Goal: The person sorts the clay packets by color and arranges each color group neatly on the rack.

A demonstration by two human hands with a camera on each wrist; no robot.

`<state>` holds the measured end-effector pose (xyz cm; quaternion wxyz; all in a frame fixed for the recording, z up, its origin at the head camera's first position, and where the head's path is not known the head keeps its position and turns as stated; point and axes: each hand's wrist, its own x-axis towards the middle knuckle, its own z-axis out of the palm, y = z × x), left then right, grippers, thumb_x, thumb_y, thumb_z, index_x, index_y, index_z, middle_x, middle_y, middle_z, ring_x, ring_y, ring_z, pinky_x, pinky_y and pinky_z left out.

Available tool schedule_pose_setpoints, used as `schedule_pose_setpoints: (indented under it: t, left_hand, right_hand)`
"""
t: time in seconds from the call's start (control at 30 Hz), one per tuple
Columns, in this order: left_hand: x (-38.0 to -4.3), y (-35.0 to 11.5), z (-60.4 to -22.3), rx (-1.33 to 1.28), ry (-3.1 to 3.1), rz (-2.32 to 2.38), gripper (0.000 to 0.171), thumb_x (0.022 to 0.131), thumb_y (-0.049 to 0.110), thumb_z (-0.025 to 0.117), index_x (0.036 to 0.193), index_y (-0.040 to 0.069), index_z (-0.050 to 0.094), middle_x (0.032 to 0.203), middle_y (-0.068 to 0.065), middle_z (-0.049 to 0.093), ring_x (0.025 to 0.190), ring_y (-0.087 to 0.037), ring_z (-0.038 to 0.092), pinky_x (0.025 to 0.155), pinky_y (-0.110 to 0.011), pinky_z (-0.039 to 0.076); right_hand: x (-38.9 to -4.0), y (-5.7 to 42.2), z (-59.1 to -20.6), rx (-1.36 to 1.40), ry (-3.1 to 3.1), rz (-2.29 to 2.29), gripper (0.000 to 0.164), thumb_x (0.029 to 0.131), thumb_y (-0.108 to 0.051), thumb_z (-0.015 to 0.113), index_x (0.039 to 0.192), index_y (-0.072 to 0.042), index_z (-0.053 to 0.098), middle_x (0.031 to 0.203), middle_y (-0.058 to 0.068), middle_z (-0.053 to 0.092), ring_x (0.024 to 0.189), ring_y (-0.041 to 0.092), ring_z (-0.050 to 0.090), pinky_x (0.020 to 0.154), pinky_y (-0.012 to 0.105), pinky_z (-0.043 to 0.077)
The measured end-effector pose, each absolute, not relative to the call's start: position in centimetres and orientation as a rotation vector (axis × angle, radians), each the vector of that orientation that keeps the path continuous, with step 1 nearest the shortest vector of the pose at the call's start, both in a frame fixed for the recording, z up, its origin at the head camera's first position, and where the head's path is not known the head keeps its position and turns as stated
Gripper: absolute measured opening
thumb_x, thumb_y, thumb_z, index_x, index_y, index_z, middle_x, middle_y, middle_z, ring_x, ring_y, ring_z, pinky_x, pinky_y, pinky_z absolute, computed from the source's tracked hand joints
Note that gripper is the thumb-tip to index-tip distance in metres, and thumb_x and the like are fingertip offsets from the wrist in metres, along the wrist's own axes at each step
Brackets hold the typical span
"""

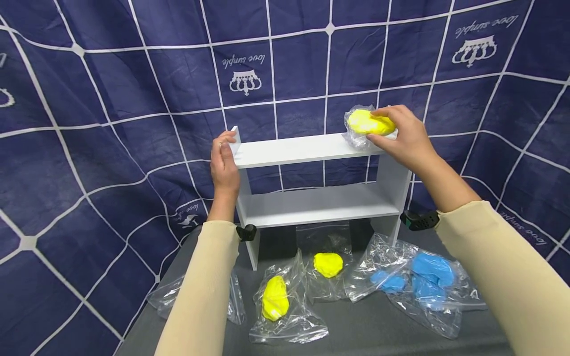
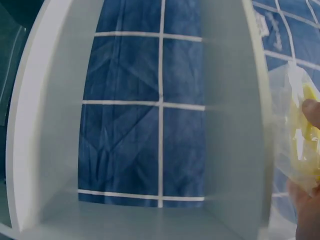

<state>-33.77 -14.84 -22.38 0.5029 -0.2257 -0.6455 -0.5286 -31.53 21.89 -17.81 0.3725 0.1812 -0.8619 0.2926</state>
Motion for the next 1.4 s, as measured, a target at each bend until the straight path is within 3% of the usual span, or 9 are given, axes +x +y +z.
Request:
schedule_pose_setpoints:
  t: [0.27,0.57,0.73,0.93,1.4]
  left_hand:
    - [-33.9,-14.7,-22.6,-0.552,-1.557,-1.27,0.026,0.103,-0.001,0.03,0.103,-0.016,0.051,0.126,-0.03,0.06,0.133,-0.04,0.051,0.113,-0.028,0.032]
    - [-33.9,-15.0,-22.2,-0.584,-1.552,-1.273,0.026,0.103,-0.001,0.029,0.104,-0.017,0.049,0.127,-0.03,0.059,0.133,-0.04,0.049,0.114,-0.027,0.031]
    - [-34.0,-15.1,-22.3,-0.592,-1.534,-1.282,0.025,0.103,-0.002,0.03,0.103,-0.018,0.049,0.126,-0.032,0.059,0.132,-0.042,0.05,0.114,-0.026,0.031]
    - [-34.3,-15.0,-22.4,-0.615,-1.51,-1.289,0.024,0.102,-0.005,0.03,0.102,-0.018,0.049,0.124,-0.033,0.059,0.13,-0.043,0.051,0.114,-0.027,0.031]
    - [-34.2,-15.1,-22.5,-0.615,-1.524,-1.277,0.025,0.103,-0.004,0.028,0.103,-0.016,0.05,0.127,-0.032,0.059,0.133,-0.042,0.049,0.115,-0.028,0.03]
  right_hand:
    - [-33.2,22.2,-18.7,0.378,-2.353,0.745,0.053,0.09,-0.018,0.071,0.138,-0.003,0.055,0.137,0.025,0.053,0.124,0.041,0.049,0.101,0.052,0.038]
    - [-33.4,21.8,-17.9,0.395,-2.554,0.564,0.052,0.097,-0.026,0.062,0.141,0.0,0.052,0.133,0.029,0.056,0.11,0.042,0.051,0.092,0.053,0.037]
    - [-33.4,21.7,-18.0,0.395,-2.551,0.553,0.056,0.098,-0.026,0.062,0.145,0.0,0.047,0.142,0.03,0.052,0.124,0.047,0.049,0.103,0.057,0.035]
    - [-33.2,21.9,-19.0,0.41,-2.417,0.597,0.056,0.095,-0.02,0.066,0.144,0.002,0.048,0.151,0.026,0.045,0.144,0.045,0.034,0.119,0.056,0.022]
    - [-31.6,21.2,-22.6,0.566,-2.173,0.683,0.06,0.09,-0.022,0.067,0.145,-0.009,0.05,0.159,0.018,0.037,0.15,0.042,0.026,0.121,0.059,0.017]
